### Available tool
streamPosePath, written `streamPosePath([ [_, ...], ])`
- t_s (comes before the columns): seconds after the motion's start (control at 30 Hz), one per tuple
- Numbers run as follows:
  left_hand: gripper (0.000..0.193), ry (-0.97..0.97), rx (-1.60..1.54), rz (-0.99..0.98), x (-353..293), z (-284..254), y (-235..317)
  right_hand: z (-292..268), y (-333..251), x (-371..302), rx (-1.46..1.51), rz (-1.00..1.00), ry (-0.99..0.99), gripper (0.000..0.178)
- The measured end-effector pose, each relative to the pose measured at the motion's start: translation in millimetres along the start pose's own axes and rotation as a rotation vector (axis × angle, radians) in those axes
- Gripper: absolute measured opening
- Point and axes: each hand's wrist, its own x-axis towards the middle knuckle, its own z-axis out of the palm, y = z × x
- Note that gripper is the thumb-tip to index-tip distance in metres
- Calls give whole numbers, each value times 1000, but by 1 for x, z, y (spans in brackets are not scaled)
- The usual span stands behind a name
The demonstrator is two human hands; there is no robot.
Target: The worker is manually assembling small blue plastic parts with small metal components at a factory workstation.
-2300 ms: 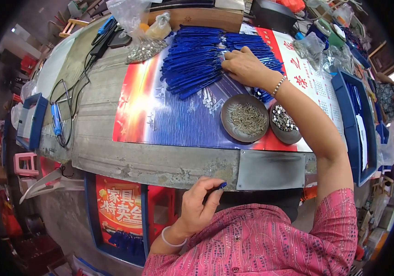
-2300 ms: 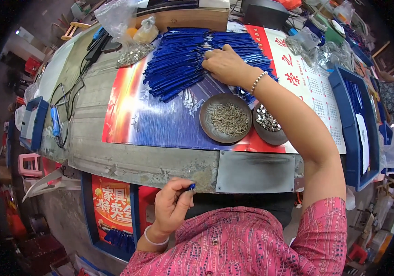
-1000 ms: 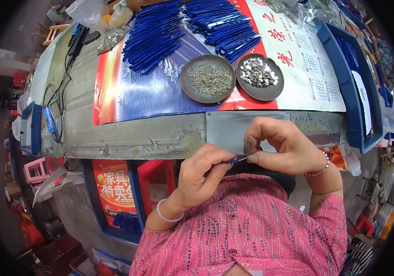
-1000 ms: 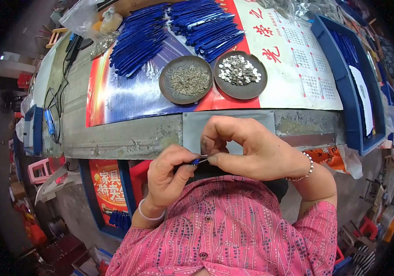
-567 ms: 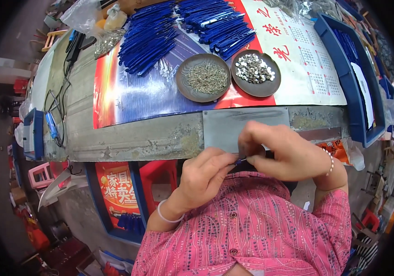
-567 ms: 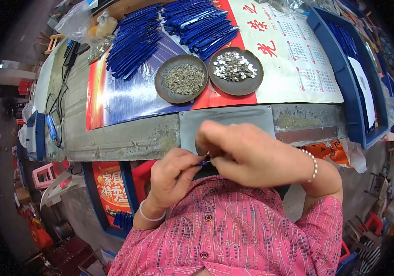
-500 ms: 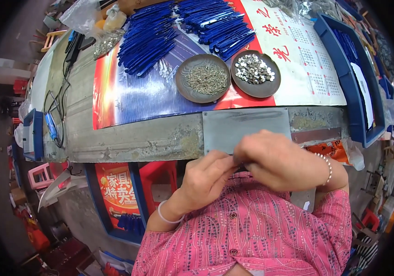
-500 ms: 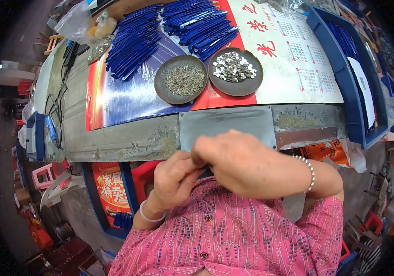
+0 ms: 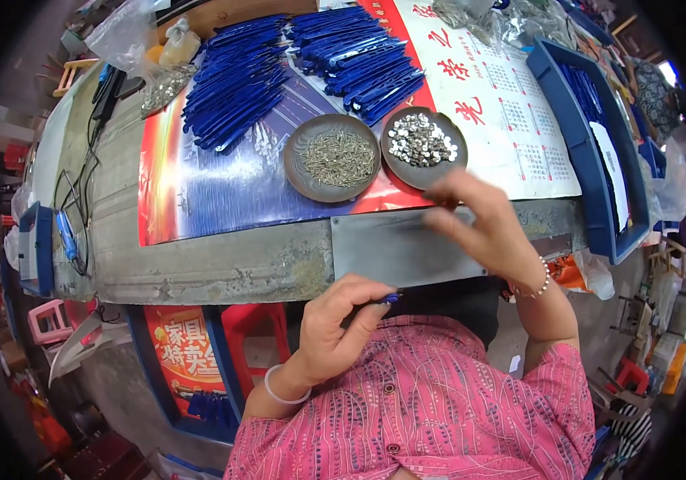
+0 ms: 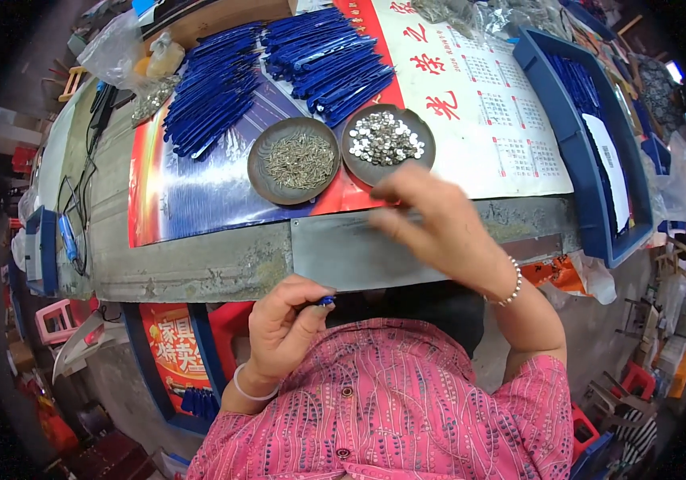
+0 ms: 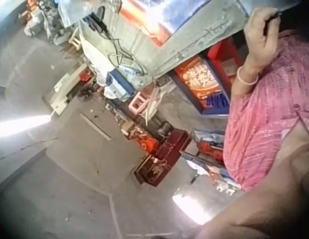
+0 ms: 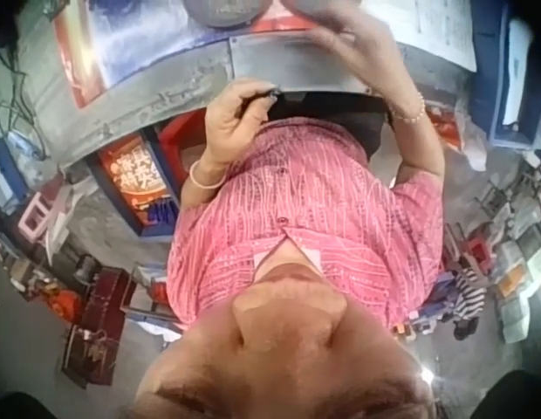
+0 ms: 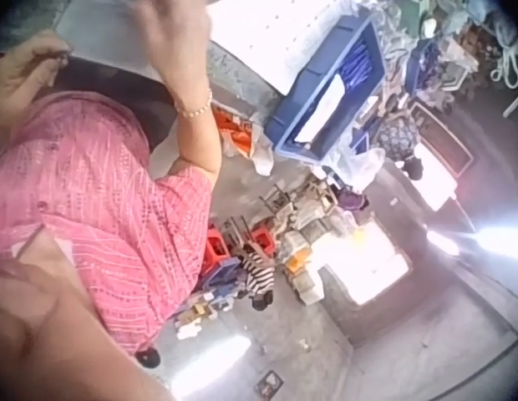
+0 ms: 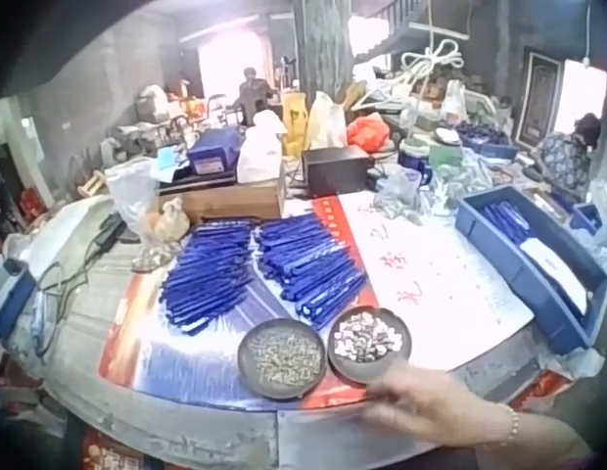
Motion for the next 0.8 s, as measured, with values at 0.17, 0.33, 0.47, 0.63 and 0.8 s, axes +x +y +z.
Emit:
streamPosePath([
  [0.17,20,36,-72,-115,0,0,-4,-5,26,17,-490,-123,132,25],
  [0.33,19,63,-69,-155,-1,-2,-4,0,27,21,-604,-94,27,31],
  [0.47,18,81,-80,-183,1,-3,-5,0,26,24,-616,-80,-9,28],
  [0.63,18,63,-188,-237,2,-3,-6,0,30,24,-520,-122,-43,17],
  [0.8,19,83,-357,-305,3,0,-6,5,21,16,-457,-152,22,15],
])
